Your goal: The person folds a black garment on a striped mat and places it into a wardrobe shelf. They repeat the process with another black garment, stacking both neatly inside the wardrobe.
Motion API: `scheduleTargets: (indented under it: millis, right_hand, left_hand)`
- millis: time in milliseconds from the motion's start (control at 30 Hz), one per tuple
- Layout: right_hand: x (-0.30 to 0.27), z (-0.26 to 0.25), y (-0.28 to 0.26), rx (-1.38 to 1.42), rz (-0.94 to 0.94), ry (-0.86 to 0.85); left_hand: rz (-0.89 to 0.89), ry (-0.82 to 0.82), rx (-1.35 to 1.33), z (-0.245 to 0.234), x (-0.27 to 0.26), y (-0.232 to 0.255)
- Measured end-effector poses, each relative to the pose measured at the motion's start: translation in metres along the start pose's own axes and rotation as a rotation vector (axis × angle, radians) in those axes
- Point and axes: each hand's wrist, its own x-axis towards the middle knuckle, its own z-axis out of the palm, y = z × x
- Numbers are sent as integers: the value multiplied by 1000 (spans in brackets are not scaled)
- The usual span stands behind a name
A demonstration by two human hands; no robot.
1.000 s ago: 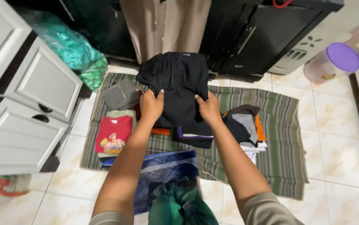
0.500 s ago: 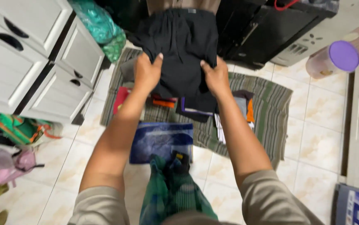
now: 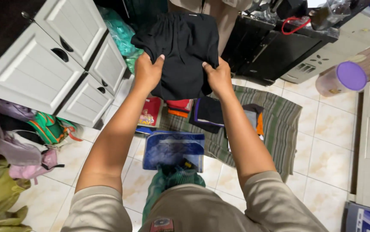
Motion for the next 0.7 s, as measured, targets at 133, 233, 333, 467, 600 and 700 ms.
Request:
scheduleTargets:
  millis: [133,233,333,467,600,700]
  right_hand:
    - [9,18,-8,-13,8,6]
    - [16,30,-30,-6,0,-26]
    - [21,34,-40,-31,16,-49]
    - [29,38,-66,-10,-15,-103]
    - [55,48,-34,-10,-18,-150]
    - [69,56,-48,6,-39,-178]
  left_hand:
    - [-20,0,38,-16,10,-6]
    - [-10,43,35,-29,17,-7]
    - [-13,38,18,-40,19,-2]
    - [-49,65,8,-43,31,-10]
    - [-97,66,26,-44,41,-16]
    - [-117,99,13,-46,46,-23]
